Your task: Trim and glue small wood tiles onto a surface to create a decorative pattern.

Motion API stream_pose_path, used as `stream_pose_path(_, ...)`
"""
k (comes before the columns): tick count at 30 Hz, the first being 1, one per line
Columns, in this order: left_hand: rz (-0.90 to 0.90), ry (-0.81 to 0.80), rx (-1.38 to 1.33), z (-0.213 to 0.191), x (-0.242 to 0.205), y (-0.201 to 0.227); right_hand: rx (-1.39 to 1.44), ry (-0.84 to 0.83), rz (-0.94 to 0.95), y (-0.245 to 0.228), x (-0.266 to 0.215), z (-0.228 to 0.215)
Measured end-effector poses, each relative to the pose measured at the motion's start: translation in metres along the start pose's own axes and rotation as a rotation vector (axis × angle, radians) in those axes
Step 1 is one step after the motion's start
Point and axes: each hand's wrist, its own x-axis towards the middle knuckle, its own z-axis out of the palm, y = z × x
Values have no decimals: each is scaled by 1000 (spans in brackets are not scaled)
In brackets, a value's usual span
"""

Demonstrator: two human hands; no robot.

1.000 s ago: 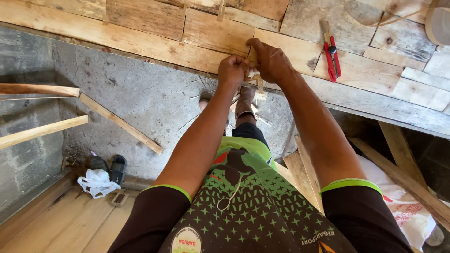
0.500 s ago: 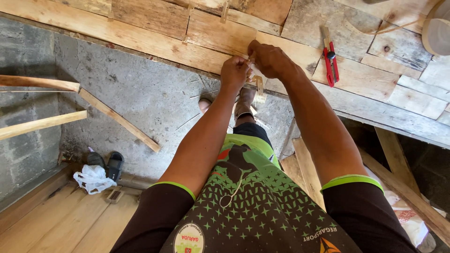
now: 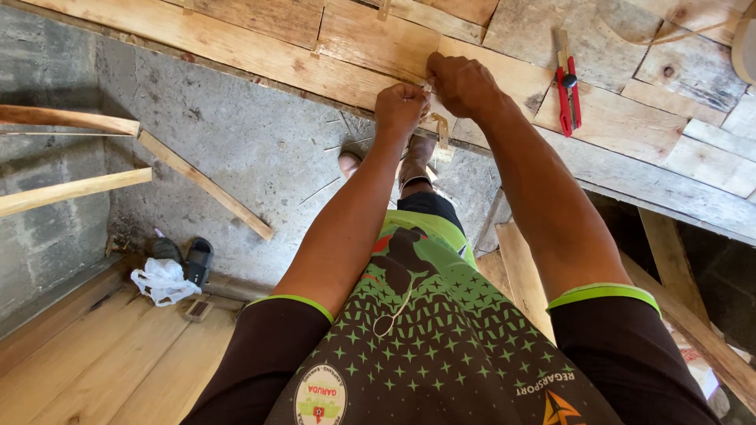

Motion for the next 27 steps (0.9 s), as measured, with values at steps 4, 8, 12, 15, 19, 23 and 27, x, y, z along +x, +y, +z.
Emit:
stream_pose_path(4, 32, 57, 10, 3, -16, 14, -34, -13, 30, -11, -1, -6)
stream_pose_path(8, 107, 219, 79, 4, -20, 17, -60, -94, 133, -23, 1, -14)
stream_pose_path(12, 153, 331, 410, 5, -26, 28, -165, -138, 161, -23, 7, -9)
stream_pose_path(15, 83, 377, 334, 9, -25, 29, -165, -135, 174, -23, 9, -5)
stream_pose_path(19, 55, 435, 499, 11, -20, 32, -208, -99, 139, -16, 13, 2)
stream_pose_path(23, 92, 503, 575, 15, -18, 30, -191, -122, 164, -19, 14, 1)
stream_pose_path(27, 1, 527, 690, 21, -30, 52, -152, -84, 195, -20, 17, 3)
